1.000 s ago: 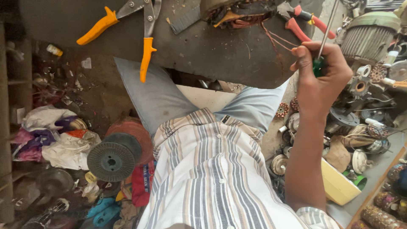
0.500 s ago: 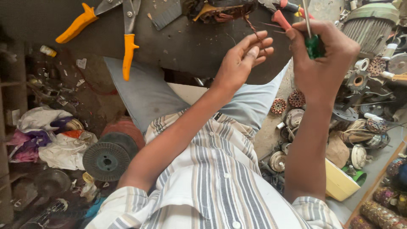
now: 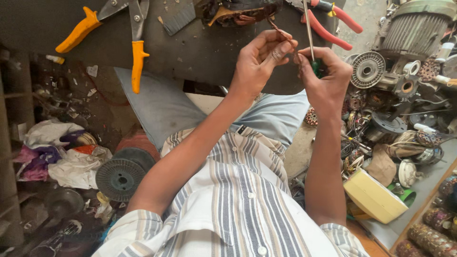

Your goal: The person uses a screwdriver to pry and pull copper wires from the slots of a motor stator. They repeatedly insert the tool into the stator, twist it to loosen the windings, and pull the wires out by hand. The process involves handling the stator and the extracted copper wire throughout the clip.

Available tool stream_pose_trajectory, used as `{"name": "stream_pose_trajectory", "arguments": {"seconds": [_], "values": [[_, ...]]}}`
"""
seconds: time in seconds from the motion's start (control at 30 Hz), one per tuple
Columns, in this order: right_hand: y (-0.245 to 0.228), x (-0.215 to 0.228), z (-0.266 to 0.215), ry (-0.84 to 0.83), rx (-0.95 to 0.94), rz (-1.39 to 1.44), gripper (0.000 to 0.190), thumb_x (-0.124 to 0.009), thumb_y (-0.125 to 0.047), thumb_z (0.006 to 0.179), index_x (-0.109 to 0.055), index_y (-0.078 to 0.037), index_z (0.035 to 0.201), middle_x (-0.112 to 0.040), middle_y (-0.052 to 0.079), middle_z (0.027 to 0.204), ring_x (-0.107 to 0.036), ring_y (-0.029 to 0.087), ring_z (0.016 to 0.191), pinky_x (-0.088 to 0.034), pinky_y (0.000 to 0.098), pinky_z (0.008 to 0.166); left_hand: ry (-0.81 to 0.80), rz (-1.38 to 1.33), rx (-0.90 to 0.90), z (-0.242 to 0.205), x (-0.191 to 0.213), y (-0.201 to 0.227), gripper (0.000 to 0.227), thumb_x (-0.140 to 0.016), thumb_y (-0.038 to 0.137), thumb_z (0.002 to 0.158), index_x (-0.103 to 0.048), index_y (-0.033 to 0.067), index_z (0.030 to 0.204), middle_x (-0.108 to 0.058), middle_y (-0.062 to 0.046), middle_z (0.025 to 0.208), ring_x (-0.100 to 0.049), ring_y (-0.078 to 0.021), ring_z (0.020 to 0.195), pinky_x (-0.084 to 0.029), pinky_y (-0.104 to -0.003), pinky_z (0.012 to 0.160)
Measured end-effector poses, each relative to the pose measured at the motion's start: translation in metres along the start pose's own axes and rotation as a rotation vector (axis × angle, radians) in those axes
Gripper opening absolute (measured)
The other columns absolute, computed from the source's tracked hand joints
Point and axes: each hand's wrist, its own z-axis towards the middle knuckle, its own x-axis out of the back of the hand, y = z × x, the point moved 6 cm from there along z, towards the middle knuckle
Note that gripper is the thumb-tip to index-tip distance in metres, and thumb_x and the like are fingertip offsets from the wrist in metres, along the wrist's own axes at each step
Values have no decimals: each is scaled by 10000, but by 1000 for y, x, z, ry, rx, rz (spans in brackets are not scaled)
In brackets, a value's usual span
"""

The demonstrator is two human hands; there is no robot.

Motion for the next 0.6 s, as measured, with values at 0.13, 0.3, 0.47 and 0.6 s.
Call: {"name": "stream_pose_trajectory", "arguments": {"seconds": [0.13,0.3,0.47,0.6], "values": [[-5,14,-11,158,-9,67,124,-796,-43,1078,-729,9,1168,-693,-6,988,-571,14,813,-437,188,700,131,257,51,-23,2,31,296,-707,264,1020,-732,-2,1147,-775,-50,971,-726,-100,901,-585,-234,786],[-53,18,-20,150,196,-108,133,-827,-32,1037,-730,-27,1127,-722,52,1008,-585,67,700,-412,220,595,216,626,31,-55,-1,90,239,-673,236,1015,-751,14,1054,-768,-49,818,-757,-79,774,-591,-228,704],[-103,-16,-11,-60,559,-388,243,-826,-32,992,-729,-43,1215,-694,107,1145,-685,217,832,-530,331,721,135,988,-287,-63,-22,134,152,-683,125,995,-717,-12,1052,-719,-127,889,-697,-197,731,-557,-331,676],[-106,-27,-1,-79,599,-419,248,-771,-5,963,-737,-43,1206,-696,108,1118,-687,217,816,-530,329,684,27,1138,-504,-69,-37,147,118,-668,115,1023,-698,13,1074,-727,-137,994,-689,-299,880,-558,-410,852]]}}
